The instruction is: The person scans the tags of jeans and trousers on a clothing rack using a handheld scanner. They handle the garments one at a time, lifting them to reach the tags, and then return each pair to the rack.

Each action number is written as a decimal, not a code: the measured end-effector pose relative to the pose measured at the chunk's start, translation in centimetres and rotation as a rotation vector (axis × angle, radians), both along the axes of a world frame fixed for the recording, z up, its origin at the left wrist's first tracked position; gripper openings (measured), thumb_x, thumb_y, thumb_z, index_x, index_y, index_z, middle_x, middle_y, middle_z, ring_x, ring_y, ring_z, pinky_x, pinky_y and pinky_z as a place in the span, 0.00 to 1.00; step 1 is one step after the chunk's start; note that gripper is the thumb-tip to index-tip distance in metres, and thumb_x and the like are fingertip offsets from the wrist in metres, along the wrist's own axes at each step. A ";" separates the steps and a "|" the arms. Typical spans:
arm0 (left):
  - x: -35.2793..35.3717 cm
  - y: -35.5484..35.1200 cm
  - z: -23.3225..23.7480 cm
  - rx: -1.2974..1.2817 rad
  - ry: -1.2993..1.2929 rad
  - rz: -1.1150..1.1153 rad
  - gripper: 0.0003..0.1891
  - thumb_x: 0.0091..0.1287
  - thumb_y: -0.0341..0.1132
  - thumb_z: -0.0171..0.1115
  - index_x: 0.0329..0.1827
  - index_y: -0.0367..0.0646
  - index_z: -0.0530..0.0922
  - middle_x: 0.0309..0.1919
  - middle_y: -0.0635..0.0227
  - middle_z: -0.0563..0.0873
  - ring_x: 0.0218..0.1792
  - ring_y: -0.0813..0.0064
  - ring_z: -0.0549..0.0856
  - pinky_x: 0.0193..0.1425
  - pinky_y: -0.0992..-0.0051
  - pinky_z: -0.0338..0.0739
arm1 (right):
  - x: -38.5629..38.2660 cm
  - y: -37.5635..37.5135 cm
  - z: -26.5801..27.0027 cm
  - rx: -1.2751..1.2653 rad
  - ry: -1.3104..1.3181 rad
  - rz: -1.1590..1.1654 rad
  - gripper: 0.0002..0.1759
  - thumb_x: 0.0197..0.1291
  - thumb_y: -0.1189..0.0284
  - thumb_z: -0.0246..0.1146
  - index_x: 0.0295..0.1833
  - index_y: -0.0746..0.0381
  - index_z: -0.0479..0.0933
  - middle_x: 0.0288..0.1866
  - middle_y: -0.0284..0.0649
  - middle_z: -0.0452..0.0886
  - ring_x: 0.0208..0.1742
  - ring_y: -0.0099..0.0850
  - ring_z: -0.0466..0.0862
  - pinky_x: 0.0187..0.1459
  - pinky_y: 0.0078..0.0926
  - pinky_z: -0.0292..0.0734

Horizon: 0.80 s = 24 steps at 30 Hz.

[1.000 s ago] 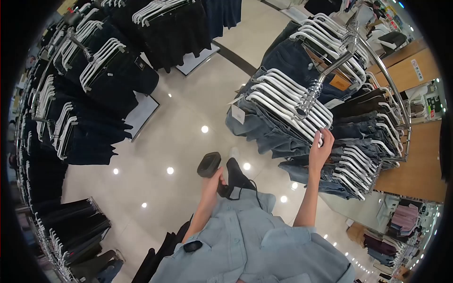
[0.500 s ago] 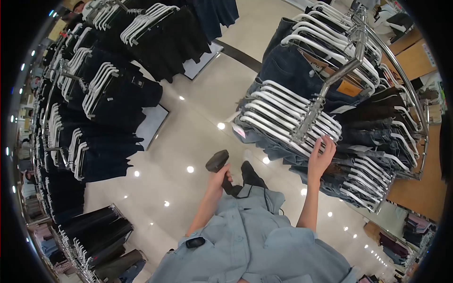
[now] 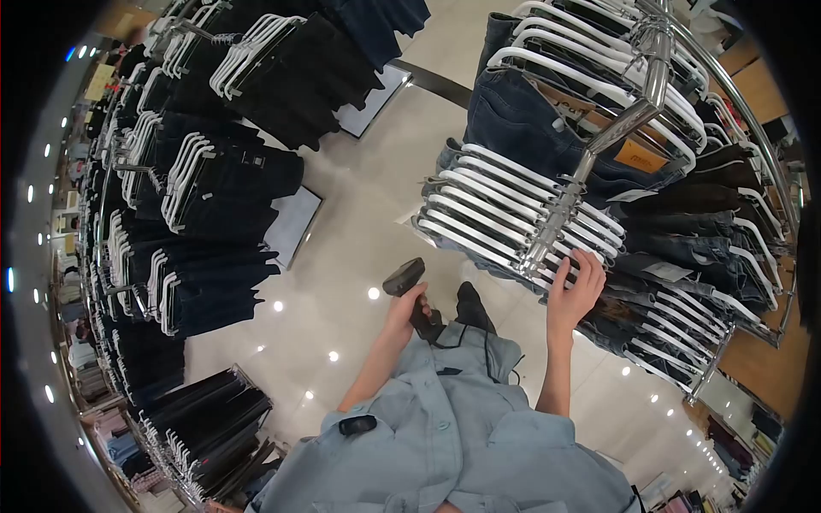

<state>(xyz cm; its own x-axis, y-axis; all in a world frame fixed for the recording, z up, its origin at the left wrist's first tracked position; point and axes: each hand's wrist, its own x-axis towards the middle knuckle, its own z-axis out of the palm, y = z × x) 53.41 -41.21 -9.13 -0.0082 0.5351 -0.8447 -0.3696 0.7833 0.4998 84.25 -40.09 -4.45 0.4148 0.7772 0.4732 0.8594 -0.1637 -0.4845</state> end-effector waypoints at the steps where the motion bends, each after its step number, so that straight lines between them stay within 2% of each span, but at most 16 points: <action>1: -0.1 0.3 0.2 -0.003 0.005 0.001 0.11 0.69 0.40 0.71 0.39 0.47 0.76 0.24 0.73 0.76 0.26 0.75 0.79 0.35 0.69 0.78 | 0.0 0.1 -0.1 -0.003 0.005 0.001 0.13 0.66 0.76 0.68 0.54 0.63 0.80 0.57 0.41 0.83 0.63 0.45 0.79 0.63 0.43 0.72; 7: -1.2 1.5 -0.1 0.021 -0.029 -0.051 0.11 0.70 0.40 0.70 0.39 0.47 0.76 0.25 0.74 0.76 0.27 0.76 0.79 0.37 0.70 0.77 | -0.2 0.5 -0.3 0.011 -0.020 -0.029 0.12 0.64 0.79 0.68 0.53 0.63 0.81 0.55 0.41 0.83 0.62 0.44 0.79 0.63 0.42 0.73; 11: -2.8 2.2 -2.8 -0.021 -0.088 -0.034 0.11 0.71 0.40 0.68 0.36 0.48 0.75 0.24 0.75 0.75 0.27 0.77 0.78 0.38 0.70 0.77 | -0.4 0.6 -0.3 0.026 -0.061 -0.044 0.11 0.63 0.79 0.69 0.51 0.63 0.81 0.53 0.41 0.84 0.59 0.44 0.80 0.63 0.41 0.73; 15: -4.4 4.1 -3.4 -0.087 -0.146 -0.071 0.11 0.72 0.39 0.67 0.35 0.48 0.74 0.23 0.74 0.75 0.27 0.76 0.78 0.37 0.70 0.77 | -0.8 0.8 -0.5 0.026 -0.108 -0.068 0.11 0.62 0.79 0.68 0.50 0.62 0.80 0.53 0.40 0.83 0.59 0.44 0.80 0.63 0.41 0.72; 17: -6.0 4.8 -4.7 -0.083 -0.268 -0.049 0.11 0.72 0.39 0.67 0.35 0.48 0.73 0.23 0.74 0.75 0.26 0.75 0.78 0.38 0.70 0.78 | -1.9 0.8 -0.2 0.019 -0.137 -0.092 0.11 0.64 0.79 0.68 0.51 0.64 0.80 0.55 0.42 0.83 0.61 0.46 0.79 0.64 0.43 0.71; 24: -10.9 5.7 -5.3 -0.173 -0.376 -0.075 0.12 0.70 0.39 0.70 0.36 0.48 0.74 0.26 0.73 0.76 0.29 0.75 0.79 0.40 0.70 0.79 | -6.7 1.2 -0.5 -0.080 -0.096 -0.249 0.14 0.65 0.78 0.67 0.55 0.67 0.77 0.63 0.50 0.78 0.66 0.51 0.76 0.67 0.43 0.70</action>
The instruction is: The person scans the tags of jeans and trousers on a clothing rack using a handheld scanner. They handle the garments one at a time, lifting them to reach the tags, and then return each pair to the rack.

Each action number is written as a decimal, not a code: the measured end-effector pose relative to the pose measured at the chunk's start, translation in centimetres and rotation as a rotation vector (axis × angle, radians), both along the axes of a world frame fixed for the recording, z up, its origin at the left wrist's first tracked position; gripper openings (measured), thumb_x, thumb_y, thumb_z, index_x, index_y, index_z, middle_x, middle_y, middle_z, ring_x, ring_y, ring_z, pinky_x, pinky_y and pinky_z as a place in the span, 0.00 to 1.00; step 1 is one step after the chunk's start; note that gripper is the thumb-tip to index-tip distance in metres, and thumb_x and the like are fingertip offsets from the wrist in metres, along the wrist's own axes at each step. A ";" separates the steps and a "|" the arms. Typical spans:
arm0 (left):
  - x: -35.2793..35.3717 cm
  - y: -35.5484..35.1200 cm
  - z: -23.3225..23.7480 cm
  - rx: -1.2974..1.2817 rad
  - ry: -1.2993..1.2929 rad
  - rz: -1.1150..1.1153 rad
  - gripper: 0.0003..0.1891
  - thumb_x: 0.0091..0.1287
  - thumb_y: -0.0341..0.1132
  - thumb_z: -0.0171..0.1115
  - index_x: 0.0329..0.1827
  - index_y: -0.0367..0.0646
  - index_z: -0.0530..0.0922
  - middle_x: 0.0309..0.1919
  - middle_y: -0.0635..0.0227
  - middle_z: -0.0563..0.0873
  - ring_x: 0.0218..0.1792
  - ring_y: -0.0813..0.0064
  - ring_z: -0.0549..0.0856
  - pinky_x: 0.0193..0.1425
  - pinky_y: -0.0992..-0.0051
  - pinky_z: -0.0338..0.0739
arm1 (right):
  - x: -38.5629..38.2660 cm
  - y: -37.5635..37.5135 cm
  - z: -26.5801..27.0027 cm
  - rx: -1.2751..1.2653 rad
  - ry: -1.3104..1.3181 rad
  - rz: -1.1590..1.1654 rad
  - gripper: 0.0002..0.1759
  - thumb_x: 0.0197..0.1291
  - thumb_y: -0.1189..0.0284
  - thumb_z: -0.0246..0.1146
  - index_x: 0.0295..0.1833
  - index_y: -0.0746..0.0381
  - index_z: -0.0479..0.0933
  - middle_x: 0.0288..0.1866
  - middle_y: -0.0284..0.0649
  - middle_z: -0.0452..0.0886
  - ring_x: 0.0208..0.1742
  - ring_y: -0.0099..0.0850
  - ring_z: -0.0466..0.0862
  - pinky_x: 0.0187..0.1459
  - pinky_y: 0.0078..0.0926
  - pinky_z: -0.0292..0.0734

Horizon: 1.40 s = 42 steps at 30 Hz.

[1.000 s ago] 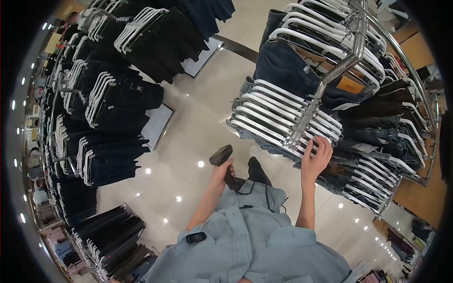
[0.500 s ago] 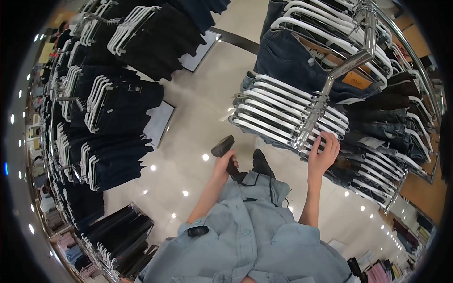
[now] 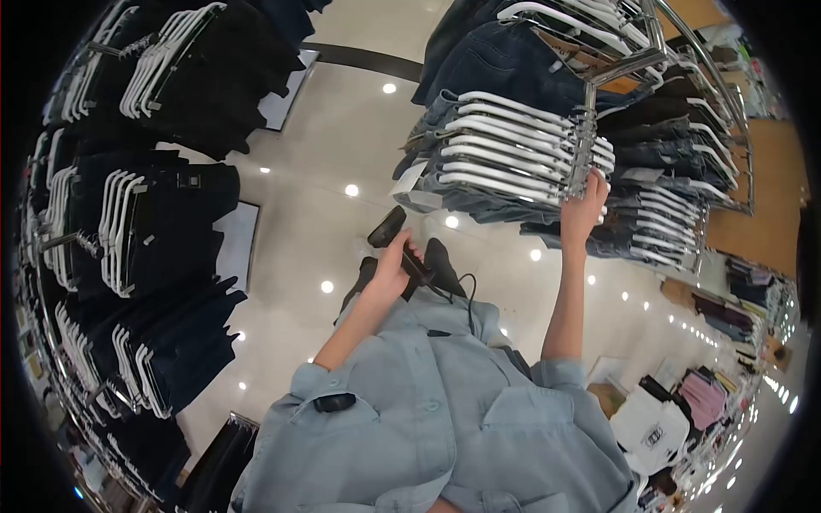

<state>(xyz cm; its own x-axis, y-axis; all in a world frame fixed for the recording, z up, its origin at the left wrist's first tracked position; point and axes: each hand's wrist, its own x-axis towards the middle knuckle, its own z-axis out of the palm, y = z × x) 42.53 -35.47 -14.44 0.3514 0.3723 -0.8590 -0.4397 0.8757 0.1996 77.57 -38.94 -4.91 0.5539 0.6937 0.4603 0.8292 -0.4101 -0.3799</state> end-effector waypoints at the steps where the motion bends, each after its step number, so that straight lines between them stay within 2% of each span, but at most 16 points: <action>1: -0.8 -0.2 -0.2 -0.020 -0.041 0.005 0.12 0.70 0.38 0.71 0.36 0.48 0.75 0.26 0.73 0.76 0.29 0.74 0.79 0.40 0.70 0.79 | -0.4 0.1 -0.1 0.026 -0.014 -0.036 0.15 0.65 0.78 0.67 0.55 0.67 0.77 0.62 0.51 0.78 0.64 0.51 0.76 0.65 0.43 0.71; 3: -3.0 -0.6 -0.3 -0.044 -0.094 -0.007 0.11 0.69 0.38 0.71 0.37 0.47 0.75 0.26 0.72 0.76 0.30 0.74 0.79 0.41 0.70 0.79 | -2.4 -0.8 0.1 0.047 -0.047 -0.076 0.15 0.65 0.78 0.67 0.56 0.67 0.76 0.62 0.51 0.77 0.63 0.51 0.76 0.63 0.43 0.72; 5: -5.4 -0.6 0.5 -0.012 -0.065 -0.054 0.11 0.70 0.38 0.71 0.38 0.47 0.76 0.27 0.72 0.77 0.30 0.73 0.79 0.41 0.69 0.79 | -6.3 -1.4 0.5 0.202 -0.091 -0.225 0.12 0.66 0.78 0.66 0.53 0.68 0.77 0.55 0.50 0.79 0.57 0.48 0.77 0.57 0.43 0.73; 6: -6.6 -0.4 0.7 -0.010 -0.061 -0.061 0.10 0.70 0.37 0.70 0.39 0.46 0.76 0.28 0.71 0.77 0.30 0.72 0.79 0.42 0.68 0.80 | -8.3 -2.0 -0.2 0.238 -0.128 -0.191 0.08 0.68 0.77 0.66 0.49 0.67 0.78 0.46 0.47 0.79 0.50 0.45 0.77 0.52 0.41 0.72; 7: -7.7 -0.2 0.5 -0.007 -0.072 -0.066 0.10 0.70 0.37 0.70 0.39 0.46 0.76 0.28 0.71 0.77 0.30 0.72 0.79 0.42 0.68 0.80 | -10.9 -2.4 -1.5 0.272 -0.028 -0.166 0.05 0.69 0.77 0.66 0.46 0.66 0.79 0.41 0.45 0.79 0.45 0.41 0.78 0.49 0.39 0.73; 9: -9.6 0.4 0.1 0.020 -0.078 -0.037 0.09 0.70 0.37 0.70 0.39 0.46 0.76 0.28 0.71 0.77 0.30 0.73 0.79 0.42 0.68 0.80 | -15.7 -2.8 -5.5 0.234 0.313 -0.069 0.05 0.67 0.76 0.67 0.46 0.64 0.80 0.41 0.41 0.82 0.37 0.33 0.81 0.44 0.33 0.78; 10: -10.4 0.8 0.4 0.032 -0.091 -0.030 0.09 0.70 0.37 0.70 0.39 0.46 0.77 0.28 0.71 0.76 0.30 0.73 0.79 0.42 0.68 0.79 | -18.2 -2.7 -6.8 0.138 0.318 -0.059 0.07 0.67 0.75 0.68 0.47 0.64 0.81 0.42 0.42 0.84 0.38 0.33 0.84 0.44 0.31 0.80; 14: -13.4 1.3 2.7 0.098 -0.052 -0.084 0.09 0.70 0.37 0.69 0.40 0.46 0.76 0.28 0.72 0.76 0.30 0.74 0.79 0.41 0.69 0.78 | -21.4 -0.3 -14.3 -0.009 0.772 -0.035 0.17 0.66 0.69 0.70 0.56 0.65 0.79 0.47 0.46 0.87 0.47 0.36 0.88 0.49 0.32 0.82; 16: -14.6 1.2 3.4 0.147 -0.042 -0.121 0.09 0.71 0.37 0.69 0.40 0.46 0.76 0.28 0.72 0.76 0.30 0.74 0.79 0.41 0.69 0.78 | -21.8 1.0 -17.6 -0.053 0.592 0.069 0.23 0.65 0.61 0.72 0.59 0.64 0.78 0.49 0.49 0.87 0.51 0.39 0.87 0.51 0.36 0.82; 17: -15.2 1.3 3.7 0.191 -0.036 -0.155 0.09 0.71 0.37 0.69 0.40 0.46 0.76 0.28 0.72 0.76 0.31 0.75 0.79 0.42 0.69 0.78 | -22.2 1.6 -18.1 -0.034 0.593 0.043 0.23 0.65 0.61 0.72 0.59 0.64 0.78 0.49 0.49 0.87 0.51 0.39 0.87 0.51 0.36 0.82; 19: -15.7 1.4 5.3 0.233 -0.029 -0.181 0.09 0.72 0.37 0.68 0.40 0.46 0.75 0.28 0.72 0.76 0.31 0.75 0.79 0.42 0.69 0.78 | -21.9 2.5 -19.5 -0.134 0.832 -0.040 0.31 0.64 0.55 0.73 0.67 0.60 0.76 0.57 0.49 0.86 0.55 0.34 0.87 0.54 0.34 0.81; 20: -15.9 1.5 5.9 0.277 -0.022 -0.194 0.09 0.72 0.37 0.68 0.40 0.46 0.74 0.29 0.72 0.76 0.31 0.75 0.79 0.42 0.69 0.78 | -21.6 2.5 -20.3 -0.159 0.799 -0.034 0.32 0.64 0.50 0.72 0.63 0.61 0.77 0.53 0.47 0.87 0.51 0.36 0.87 0.54 0.34 0.80; 24: -16.5 1.5 5.9 0.302 -0.016 -0.227 0.09 0.73 0.37 0.67 0.42 0.45 0.75 0.28 0.71 0.77 0.31 0.75 0.80 0.42 0.69 0.80 | -21.1 1.7 -19.1 -0.315 0.913 -0.021 0.27 0.67 0.53 0.70 0.56 0.66 0.78 0.48 0.49 0.87 0.44 0.38 0.86 0.48 0.33 0.80; 29: -16.1 1.0 6.7 0.361 -0.086 -0.276 0.10 0.74 0.37 0.66 0.42 0.46 0.72 0.30 0.71 0.76 0.33 0.75 0.79 0.44 0.70 0.77 | -21.8 -0.8 -15.6 -0.041 1.352 0.051 0.18 0.75 0.63 0.63 0.55 0.69 0.78 0.48 0.42 0.87 0.47 0.29 0.86 0.49 0.27 0.82; 39: -14.2 0.7 7.4 0.365 -0.110 -0.437 0.10 0.74 0.36 0.66 0.44 0.44 0.73 0.31 0.71 0.76 0.34 0.75 0.79 0.44 0.70 0.77 | -20.4 -2.4 -15.1 -0.009 1.350 0.016 0.19 0.75 0.66 0.63 0.62 0.67 0.77 0.52 0.41 0.86 0.50 0.28 0.85 0.50 0.27 0.81; 42: -13.6 0.4 7.4 0.370 -0.101 -0.431 0.10 0.74 0.38 0.67 0.40 0.44 0.76 0.29 0.72 0.78 0.32 0.77 0.81 0.43 0.71 0.79 | -20.5 -2.2 -15.1 -0.029 1.340 -0.008 0.18 0.75 0.63 0.63 0.60 0.64 0.78 0.51 0.39 0.86 0.51 0.28 0.85 0.53 0.29 0.81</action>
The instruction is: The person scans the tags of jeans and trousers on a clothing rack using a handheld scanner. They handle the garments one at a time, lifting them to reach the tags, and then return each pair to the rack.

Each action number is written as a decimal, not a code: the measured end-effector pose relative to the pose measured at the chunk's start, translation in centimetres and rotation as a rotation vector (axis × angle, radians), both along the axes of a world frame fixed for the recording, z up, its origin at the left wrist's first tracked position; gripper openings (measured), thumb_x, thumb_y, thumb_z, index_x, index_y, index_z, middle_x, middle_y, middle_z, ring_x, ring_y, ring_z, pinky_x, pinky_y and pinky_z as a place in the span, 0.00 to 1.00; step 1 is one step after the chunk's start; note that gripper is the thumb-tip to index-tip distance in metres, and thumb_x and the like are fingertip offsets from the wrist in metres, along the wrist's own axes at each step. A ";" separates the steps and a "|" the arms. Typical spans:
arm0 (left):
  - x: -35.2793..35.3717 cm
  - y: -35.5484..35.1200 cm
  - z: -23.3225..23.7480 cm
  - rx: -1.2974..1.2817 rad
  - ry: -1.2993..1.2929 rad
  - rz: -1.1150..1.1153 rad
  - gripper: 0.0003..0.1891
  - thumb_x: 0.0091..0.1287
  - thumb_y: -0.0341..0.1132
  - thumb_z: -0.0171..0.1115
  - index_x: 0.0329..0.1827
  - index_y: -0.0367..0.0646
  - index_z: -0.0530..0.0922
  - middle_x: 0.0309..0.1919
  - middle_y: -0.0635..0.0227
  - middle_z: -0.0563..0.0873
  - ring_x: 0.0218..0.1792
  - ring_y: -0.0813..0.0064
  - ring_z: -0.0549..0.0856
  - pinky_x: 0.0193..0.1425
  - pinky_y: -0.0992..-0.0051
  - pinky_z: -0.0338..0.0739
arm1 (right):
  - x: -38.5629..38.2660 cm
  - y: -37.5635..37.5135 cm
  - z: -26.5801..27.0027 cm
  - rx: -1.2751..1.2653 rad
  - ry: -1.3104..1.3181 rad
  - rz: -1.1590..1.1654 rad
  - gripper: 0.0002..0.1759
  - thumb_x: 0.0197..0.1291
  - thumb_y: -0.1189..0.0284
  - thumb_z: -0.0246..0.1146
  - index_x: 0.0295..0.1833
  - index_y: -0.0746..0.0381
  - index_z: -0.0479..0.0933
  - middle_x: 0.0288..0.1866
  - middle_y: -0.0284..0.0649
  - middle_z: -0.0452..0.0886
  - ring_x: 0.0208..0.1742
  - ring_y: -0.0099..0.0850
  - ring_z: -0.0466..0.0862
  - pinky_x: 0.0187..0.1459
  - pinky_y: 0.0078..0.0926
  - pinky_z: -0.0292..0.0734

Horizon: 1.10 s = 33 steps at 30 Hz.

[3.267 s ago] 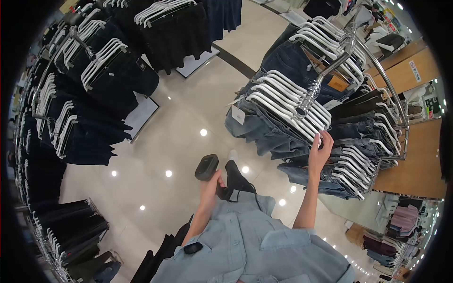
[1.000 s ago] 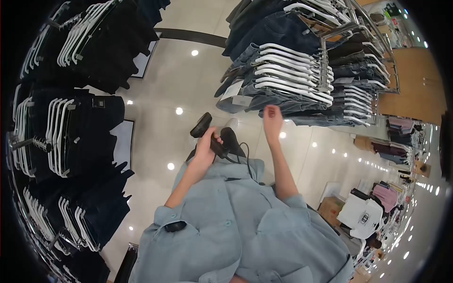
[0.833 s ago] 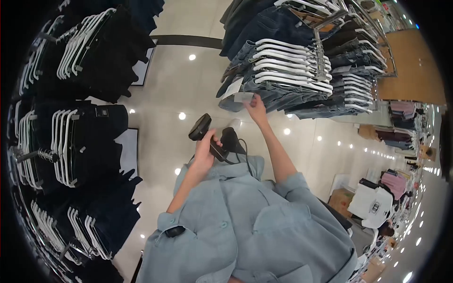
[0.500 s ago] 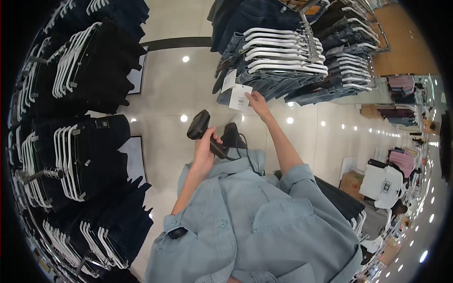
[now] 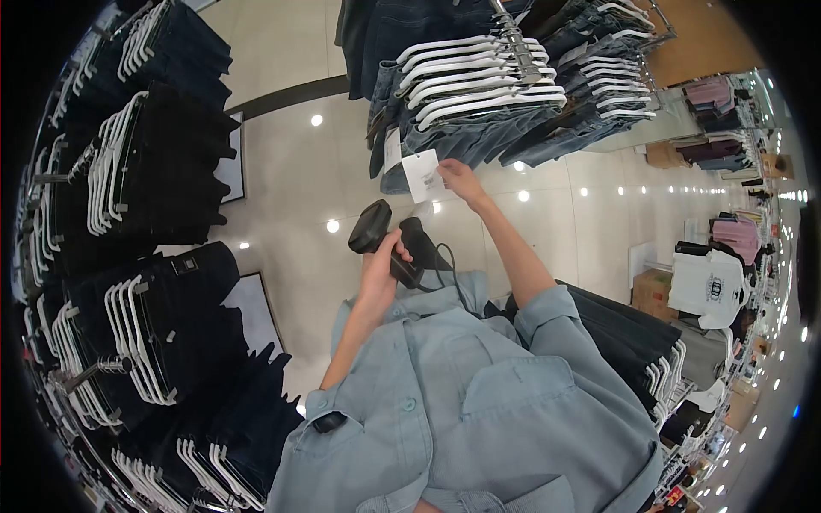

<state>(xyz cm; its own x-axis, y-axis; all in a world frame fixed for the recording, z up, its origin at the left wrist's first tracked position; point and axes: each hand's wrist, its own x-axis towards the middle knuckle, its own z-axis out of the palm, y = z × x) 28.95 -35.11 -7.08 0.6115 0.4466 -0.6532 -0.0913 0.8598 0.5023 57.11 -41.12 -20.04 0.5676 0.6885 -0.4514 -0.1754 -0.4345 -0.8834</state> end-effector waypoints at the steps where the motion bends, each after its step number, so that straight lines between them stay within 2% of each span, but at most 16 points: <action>1: 0.2 -0.1 -0.1 -0.006 0.002 0.002 0.10 0.74 0.37 0.67 0.40 0.43 0.76 0.29 0.72 0.78 0.32 0.77 0.81 0.43 0.71 0.79 | 0.2 0.2 -0.6 -0.014 -0.019 0.022 0.18 0.74 0.63 0.63 0.61 0.64 0.79 0.51 0.39 0.86 0.50 0.28 0.85 0.53 0.29 0.81; 6: 0.2 -0.2 -0.9 -0.006 -0.014 -0.010 0.10 0.73 0.35 0.67 0.45 0.43 0.73 0.31 0.70 0.77 0.33 0.75 0.79 0.45 0.69 0.78 | 0.4 1.0 -3.4 -0.008 -0.129 0.025 0.19 0.74 0.63 0.64 0.61 0.65 0.79 0.50 0.39 0.87 0.49 0.27 0.84 0.51 0.26 0.79; 9: 0.2 -0.4 -1.1 0.019 -0.028 0.008 0.10 0.73 0.35 0.67 0.47 0.43 0.74 0.32 0.70 0.77 0.35 0.74 0.79 0.46 0.69 0.79 | 0.5 1.5 -4.6 -0.046 -0.286 -0.016 0.20 0.73 0.63 0.64 0.61 0.67 0.79 0.49 0.41 0.88 0.47 0.26 0.85 0.50 0.25 0.79; 11: 0.2 -0.6 -1.2 0.008 -0.044 0.048 0.10 0.73 0.34 0.66 0.49 0.42 0.74 0.33 0.70 0.77 0.36 0.74 0.79 0.46 0.70 0.79 | 0.1 1.5 -4.8 -0.082 -0.341 -0.156 0.21 0.70 0.64 0.64 0.60 0.68 0.80 0.52 0.52 0.89 0.55 0.41 0.89 0.56 0.32 0.81; 12: 0.2 -0.7 -1.0 0.005 -0.041 0.050 0.10 0.74 0.34 0.66 0.49 0.43 0.74 0.34 0.70 0.77 0.37 0.74 0.79 0.47 0.70 0.79 | -0.1 1.4 -4.8 -0.074 -0.344 -0.158 0.21 0.70 0.64 0.64 0.60 0.68 0.80 0.52 0.52 0.89 0.55 0.41 0.89 0.56 0.32 0.81; 20: 1.0 0.7 -0.8 0.060 -0.039 0.118 0.10 0.74 0.36 0.66 0.48 0.44 0.73 0.32 0.71 0.77 0.34 0.75 0.78 0.43 0.70 0.79 | -1.2 -1.4 -3.0 -0.104 -0.306 -0.076 0.19 0.69 0.65 0.64 0.57 0.68 0.81 0.49 0.48 0.90 0.52 0.39 0.89 0.55 0.31 0.81; 22: 1.2 1.9 -0.5 0.045 -0.009 0.152 0.10 0.73 0.38 0.67 0.43 0.46 0.73 0.28 0.73 0.75 0.30 0.77 0.77 0.39 0.70 0.77 | -1.4 -2.7 -2.4 -0.106 -0.283 -0.063 0.18 0.70 0.65 0.64 0.56 0.68 0.81 0.48 0.47 0.90 0.51 0.36 0.89 0.54 0.30 0.81; 26: 1.4 5.1 -2.4 -0.051 0.020 0.228 0.12 0.71 0.38 0.68 0.35 0.48 0.72 0.22 0.76 0.73 0.23 0.79 0.74 0.35 0.70 0.74 | -2.8 -5.1 -0.7 -0.114 -0.189 -0.076 0.16 0.71 0.66 0.64 0.54 0.66 0.82 0.46 0.42 0.90 0.48 0.29 0.88 0.48 0.27 0.81; 30: 0.9 8.3 -5.3 -0.179 -0.060 0.260 0.12 0.68 0.37 0.69 0.33 0.48 0.72 0.22 0.75 0.74 0.21 0.79 0.73 0.32 0.72 0.72 | -5.3 -6.2 0.8 -0.095 -0.080 -0.090 0.14 0.71 0.67 0.63 0.53 0.66 0.82 0.43 0.39 0.89 0.47 0.26 0.87 0.46 0.25 0.81; 33: 1.4 10.1 -6.1 -0.180 -0.042 0.177 0.12 0.67 0.37 0.69 0.33 0.47 0.73 0.23 0.74 0.75 0.20 0.78 0.72 0.30 0.72 0.72 | -6.5 -6.1 1.5 -0.040 -0.019 -0.131 0.13 0.71 0.67 0.62 0.53 0.65 0.82 0.42 0.37 0.88 0.46 0.26 0.87 0.46 0.25 0.81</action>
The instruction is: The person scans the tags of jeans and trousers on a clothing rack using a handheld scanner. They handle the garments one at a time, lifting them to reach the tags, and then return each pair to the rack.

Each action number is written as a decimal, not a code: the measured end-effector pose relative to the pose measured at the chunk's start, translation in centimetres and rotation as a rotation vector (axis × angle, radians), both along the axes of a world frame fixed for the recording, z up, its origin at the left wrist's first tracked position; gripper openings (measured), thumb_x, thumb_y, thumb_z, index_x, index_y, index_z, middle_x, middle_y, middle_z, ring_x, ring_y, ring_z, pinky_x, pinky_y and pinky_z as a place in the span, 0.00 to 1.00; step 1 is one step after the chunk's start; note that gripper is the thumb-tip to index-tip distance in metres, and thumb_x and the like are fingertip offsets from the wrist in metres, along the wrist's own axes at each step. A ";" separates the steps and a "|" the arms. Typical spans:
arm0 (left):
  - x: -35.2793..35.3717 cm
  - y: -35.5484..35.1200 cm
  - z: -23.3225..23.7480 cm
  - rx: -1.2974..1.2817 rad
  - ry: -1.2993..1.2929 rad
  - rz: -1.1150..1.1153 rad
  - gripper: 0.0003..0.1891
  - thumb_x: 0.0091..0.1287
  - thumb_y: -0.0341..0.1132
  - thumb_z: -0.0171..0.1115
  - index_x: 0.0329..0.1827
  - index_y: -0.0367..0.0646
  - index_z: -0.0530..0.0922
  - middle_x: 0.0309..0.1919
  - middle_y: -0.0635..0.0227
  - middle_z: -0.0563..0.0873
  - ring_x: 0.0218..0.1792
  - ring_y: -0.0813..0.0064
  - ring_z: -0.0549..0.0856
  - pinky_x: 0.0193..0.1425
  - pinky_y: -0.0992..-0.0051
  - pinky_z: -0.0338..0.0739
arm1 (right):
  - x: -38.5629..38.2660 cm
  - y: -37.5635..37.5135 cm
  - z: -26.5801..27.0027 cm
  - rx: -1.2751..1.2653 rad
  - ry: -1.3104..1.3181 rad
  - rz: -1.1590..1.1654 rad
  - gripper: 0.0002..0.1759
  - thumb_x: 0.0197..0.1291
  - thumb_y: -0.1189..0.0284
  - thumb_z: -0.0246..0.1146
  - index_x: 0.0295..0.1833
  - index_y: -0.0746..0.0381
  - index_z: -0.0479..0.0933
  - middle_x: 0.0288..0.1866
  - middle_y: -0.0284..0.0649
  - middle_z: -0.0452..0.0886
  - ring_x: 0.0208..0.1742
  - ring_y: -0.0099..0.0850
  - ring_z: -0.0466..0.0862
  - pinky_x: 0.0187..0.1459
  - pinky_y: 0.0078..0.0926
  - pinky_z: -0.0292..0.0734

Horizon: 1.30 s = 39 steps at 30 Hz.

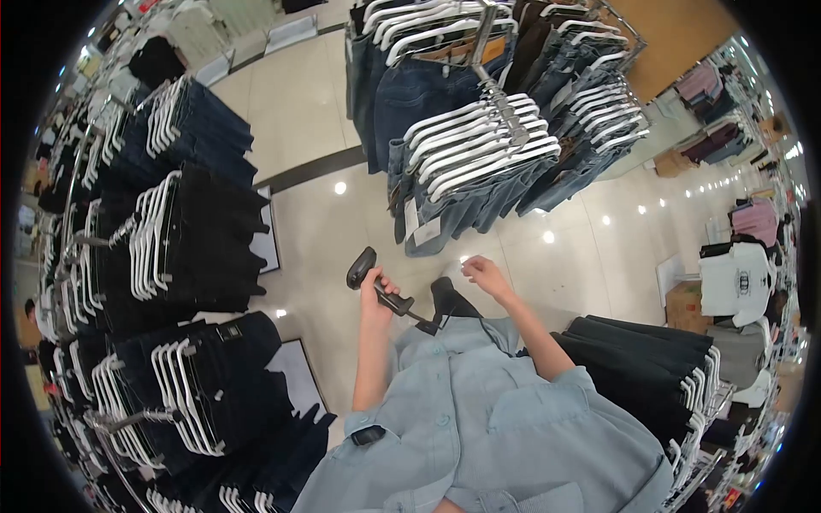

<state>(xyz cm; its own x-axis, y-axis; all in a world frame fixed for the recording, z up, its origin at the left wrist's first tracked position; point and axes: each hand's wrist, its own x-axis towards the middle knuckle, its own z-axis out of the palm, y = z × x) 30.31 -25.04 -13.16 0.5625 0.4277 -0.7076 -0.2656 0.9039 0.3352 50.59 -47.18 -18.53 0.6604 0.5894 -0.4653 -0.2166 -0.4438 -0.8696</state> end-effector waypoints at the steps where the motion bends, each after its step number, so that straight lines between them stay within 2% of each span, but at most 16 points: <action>1: 0.4 0.3 -0.2 0.010 0.031 -0.015 0.12 0.67 0.37 0.70 0.33 0.46 0.74 0.25 0.71 0.78 0.20 0.77 0.73 0.29 0.72 0.72 | -0.1 0.0 0.1 0.000 -0.011 0.029 0.13 0.71 0.67 0.62 0.52 0.65 0.82 0.42 0.37 0.88 0.45 0.25 0.86 0.46 0.25 0.81; 2: 0.6 0.6 -0.4 0.020 0.028 -0.036 0.12 0.67 0.37 0.70 0.33 0.46 0.74 0.25 0.71 0.78 0.20 0.77 0.73 0.29 0.72 0.72 | -0.2 -0.1 0.2 0.001 -0.022 0.057 0.13 0.71 0.67 0.62 0.52 0.66 0.82 0.42 0.38 0.88 0.45 0.25 0.86 0.45 0.25 0.81; 3: 0.8 1.0 -0.7 0.012 0.040 -0.065 0.12 0.67 0.37 0.70 0.33 0.46 0.74 0.26 0.69 0.79 0.20 0.77 0.73 0.30 0.72 0.73 | 0.1 -0.3 -0.3 -0.004 -0.096 0.120 0.14 0.74 0.66 0.62 0.51 0.66 0.82 0.46 0.37 0.88 0.49 0.26 0.87 0.49 0.27 0.83; 5: 1.3 2.1 -2.2 -0.009 0.033 -0.109 0.11 0.66 0.36 0.71 0.34 0.44 0.75 0.28 0.66 0.81 0.20 0.76 0.74 0.29 0.72 0.74 | 0.2 -0.4 -0.7 0.000 -0.105 0.072 0.14 0.74 0.65 0.62 0.51 0.66 0.83 0.45 0.37 0.88 0.48 0.26 0.87 0.49 0.27 0.83; 8: 2.0 2.7 -2.5 0.012 0.087 -0.096 0.11 0.66 0.35 0.70 0.32 0.46 0.74 0.24 0.70 0.78 0.19 0.76 0.73 0.27 0.72 0.72 | -0.4 -0.4 -0.2 0.020 -0.095 0.004 0.14 0.74 0.65 0.61 0.51 0.66 0.83 0.44 0.37 0.88 0.47 0.25 0.87 0.48 0.27 0.83; 10: 2.1 3.2 -2.6 0.024 0.078 -0.140 0.12 0.66 0.34 0.70 0.30 0.47 0.72 0.22 0.73 0.75 0.18 0.77 0.72 0.27 0.72 0.71 | -0.8 -0.1 0.2 0.061 -0.087 -0.070 0.13 0.69 0.67 0.64 0.48 0.67 0.83 0.39 0.39 0.88 0.40 0.26 0.86 0.43 0.26 0.81; 13: 2.5 3.7 -2.7 0.042 0.107 -0.212 0.11 0.67 0.37 0.68 0.32 0.48 0.73 0.23 0.73 0.73 0.20 0.77 0.71 0.29 0.72 0.71 | -0.9 0.3 0.5 0.123 0.017 -0.106 0.13 0.70 0.69 0.63 0.49 0.69 0.82 0.40 0.40 0.89 0.43 0.27 0.88 0.45 0.26 0.82; 16: 3.0 3.9 -2.4 0.019 0.095 -0.259 0.11 0.67 0.36 0.68 0.32 0.47 0.73 0.23 0.73 0.73 0.20 0.77 0.71 0.29 0.72 0.71 | 0.0 0.3 0.4 0.121 -0.026 -0.104 0.13 0.72 0.69 0.62 0.51 0.69 0.82 0.43 0.40 0.89 0.44 0.26 0.88 0.48 0.26 0.83; 29: 5.3 4.5 -0.5 0.028 0.160 -0.251 0.11 0.67 0.33 0.69 0.31 0.46 0.73 0.24 0.70 0.77 0.18 0.77 0.71 0.27 0.74 0.71 | 2.4 1.0 0.9 0.088 -0.072 -0.110 0.14 0.73 0.68 0.63 0.51 0.69 0.82 0.42 0.42 0.90 0.44 0.28 0.90 0.48 0.27 0.84; 32: 5.8 4.7 -0.7 0.020 0.162 -0.280 0.10 0.67 0.33 0.69 0.32 0.46 0.74 0.23 0.71 0.77 0.18 0.77 0.72 0.27 0.74 0.72 | 3.7 1.1 1.6 0.110 -0.115 -0.127 0.14 0.73 0.68 0.62 0.51 0.69 0.82 0.41 0.42 0.90 0.43 0.29 0.90 0.47 0.27 0.84; 34: 6.1 4.8 -1.1 0.016 0.159 -0.291 0.10 0.66 0.34 0.69 0.32 0.47 0.74 0.24 0.71 0.76 0.19 0.77 0.72 0.27 0.73 0.72 | 4.4 1.4 2.2 0.071 -0.109 -0.158 0.11 0.72 0.72 0.62 0.49 0.70 0.82 0.40 0.44 0.90 0.43 0.31 0.91 0.49 0.28 0.84; 39: 6.2 4.8 -1.6 0.002 0.156 -0.278 0.10 0.66 0.35 0.69 0.34 0.47 0.74 0.24 0.71 0.76 0.20 0.77 0.73 0.27 0.72 0.72 | 5.2 2.3 2.7 0.034 -0.125 -0.113 0.12 0.73 0.69 0.62 0.50 0.69 0.82 0.41 0.43 0.90 0.44 0.30 0.90 0.48 0.28 0.84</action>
